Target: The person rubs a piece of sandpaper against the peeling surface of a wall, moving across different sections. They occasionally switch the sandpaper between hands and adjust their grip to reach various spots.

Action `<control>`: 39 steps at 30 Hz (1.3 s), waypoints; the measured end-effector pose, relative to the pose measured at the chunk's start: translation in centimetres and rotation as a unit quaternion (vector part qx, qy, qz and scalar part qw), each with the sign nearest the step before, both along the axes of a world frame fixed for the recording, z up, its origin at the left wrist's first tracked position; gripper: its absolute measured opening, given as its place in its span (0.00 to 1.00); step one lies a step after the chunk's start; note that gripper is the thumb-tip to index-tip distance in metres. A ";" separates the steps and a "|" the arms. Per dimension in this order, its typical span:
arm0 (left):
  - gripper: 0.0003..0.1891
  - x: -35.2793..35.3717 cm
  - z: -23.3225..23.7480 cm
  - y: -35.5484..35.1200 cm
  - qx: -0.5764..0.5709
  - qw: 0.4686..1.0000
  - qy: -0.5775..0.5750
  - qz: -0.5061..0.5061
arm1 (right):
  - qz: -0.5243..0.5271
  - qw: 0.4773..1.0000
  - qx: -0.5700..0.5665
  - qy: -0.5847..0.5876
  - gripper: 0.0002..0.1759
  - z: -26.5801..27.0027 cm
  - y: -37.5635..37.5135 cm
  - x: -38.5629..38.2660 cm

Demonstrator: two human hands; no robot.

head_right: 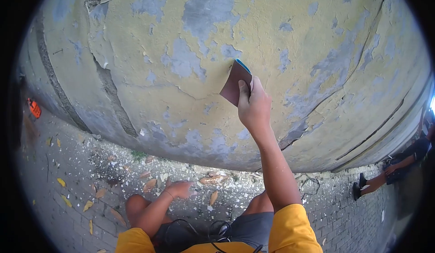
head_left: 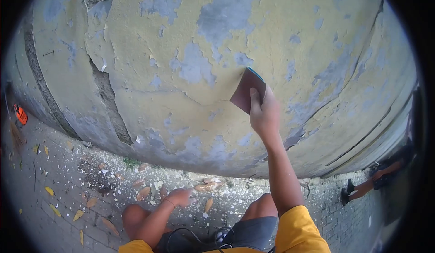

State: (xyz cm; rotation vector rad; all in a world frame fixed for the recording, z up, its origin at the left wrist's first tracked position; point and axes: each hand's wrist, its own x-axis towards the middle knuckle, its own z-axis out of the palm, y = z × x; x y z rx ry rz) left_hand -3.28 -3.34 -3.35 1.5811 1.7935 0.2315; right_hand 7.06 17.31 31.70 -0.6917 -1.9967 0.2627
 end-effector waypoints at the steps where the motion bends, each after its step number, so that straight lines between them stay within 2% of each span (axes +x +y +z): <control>1: 0.35 0.1 0.4 -0.1 0.002 1.000 0.001 0.001 | 0.001 1.000 0.002 0.001 0.10 -0.6 0.5 -0.3; 3: 0.35 0.0 1.2 0.0 -0.008 1.000 0.016 0.008 | 0.061 0.991 0.015 0.120 0.11 -1.4 1.4 -1.3; 7: 0.35 0.3 0.2 0.0 0.004 1.000 -0.002 0.009 | 0.115 0.976 -0.002 0.183 0.14 1.4 2.0 -3.5; 8: 0.35 0.4 0.4 -0.1 0.007 1.000 0.001 0.010 | 0.112 0.977 -0.005 0.183 0.14 2.3 1.6 -3.2; 10: 0.35 0.3 1.7 -0.4 0.011 1.000 0.005 0.012 | 0.113 0.990 -0.082 0.021 0.13 4.3 0.5 -2.4; 11: 0.35 0.4 2.7 -0.7 0.000 1.000 0.013 0.012 | 0.129 0.989 -0.060 -0.031 0.14 4.9 0.3 -1.7; 12: 0.35 0.4 3.3 -0.8 -0.010 1.000 0.020 0.013 | 0.133 0.989 -0.057 -0.033 0.14 5.4 0.5 -1.5; 14: 0.35 -0.1 1.3 -0.6 -0.003 1.000 0.005 0.012 | 0.105 0.991 -0.031 0.077 0.14 6.1 1.0 -0.9; 16: 0.35 0.2 0.9 -0.5 0.002 1.000 -0.008 0.007 | 0.107 0.990 -0.025 0.093 0.14 7.0 1.1 0.2; 18: 0.36 0.0 1.1 -0.3 -0.007 1.000 0.001 0.007 | 0.100 0.989 -0.058 -0.090 0.14 7.0 0.9 0.8; 19: 0.36 -0.1 0.9 -0.3 -0.006 1.000 0.002 0.006 | 0.121 0.986 -0.046 -0.104 0.14 6.5 1.0 0.8; 20: 0.36 0.0 0.6 -0.2 -0.001 1.000 0.000 0.005 | 0.119 0.986 -0.044 -0.104 0.14 6.6 1.1 0.8; 22: 0.36 0.1 0.3 -0.1 0.004 1.000 -0.004 0.001 | 0.075 0.996 -0.039 0.007 0.15 6.9 1.5 0.8; 23: 0.36 0.1 0.2 -0.1 0.003 1.000 -0.003 -0.001 | 0.095 0.993 -0.062 0.015 0.15 7.3 1.3 1.1; 24: 0.36 -0.1 0.1 -0.2 0.001 1.000 0.000 -0.003 | 0.097 0.993 -0.063 0.015 0.15 7.2 1.3 1.1; 26: 0.36 -0.1 0.0 -0.4 0.009 1.000 0.002 0.001 | 0.103 0.986 -0.048 -0.120 0.14 6.8 1.1 1.5; 28: 0.36 0.0 -0.3 -0.1 0.021 1.000 0.001 0.000 | 0.080 0.990 -0.029 -0.117 0.14 7.0 0.9 1.3; 30: 0.36 -0.1 -0.5 -0.1 0.007 1.000 -0.005 -0.009 | 0.085 0.994 -0.050 0.044 0.14 7.6 1.3 1.4; 31: 0.36 -0.1 -0.4 -0.1 0.006 1.000 -0.005 -0.007 | 0.089 0.992 -0.088 -0.005 0.14 7.8 1.1 1.7; 32: 0.36 -0.1 -0.3 -0.1 0.009 1.000 -0.005 -0.008 | 0.091 0.992 -0.090 -0.004 0.14 7.5 1.0 1.7; 34: 0.36 -0.2 -0.4 -0.2 0.012 1.000 -0.005 -0.012 | 0.089 0.991 -0.043 -0.091 0.14 6.8 1.1 1.8; 36: 0.36 -0.1 -0.7 -0.1 0.023 1.000 -0.008 -0.004 | 0.102 0.992 -0.027 0.075 0.15 7.0 1.8 1.7; 38: 0.36 0.0 -0.1 -0.1 0.015 1.000 -0.008 -0.005 | 0.127 0.985 -0.114 0.026 0.15 7.6 1.2 2.1; 39: 0.36 -0.1 0.3 -0.2 0.004 1.000 -0.007 -0.007 | 0.128 0.985 -0.115 0.027 0.15 7.2 1.4 2.1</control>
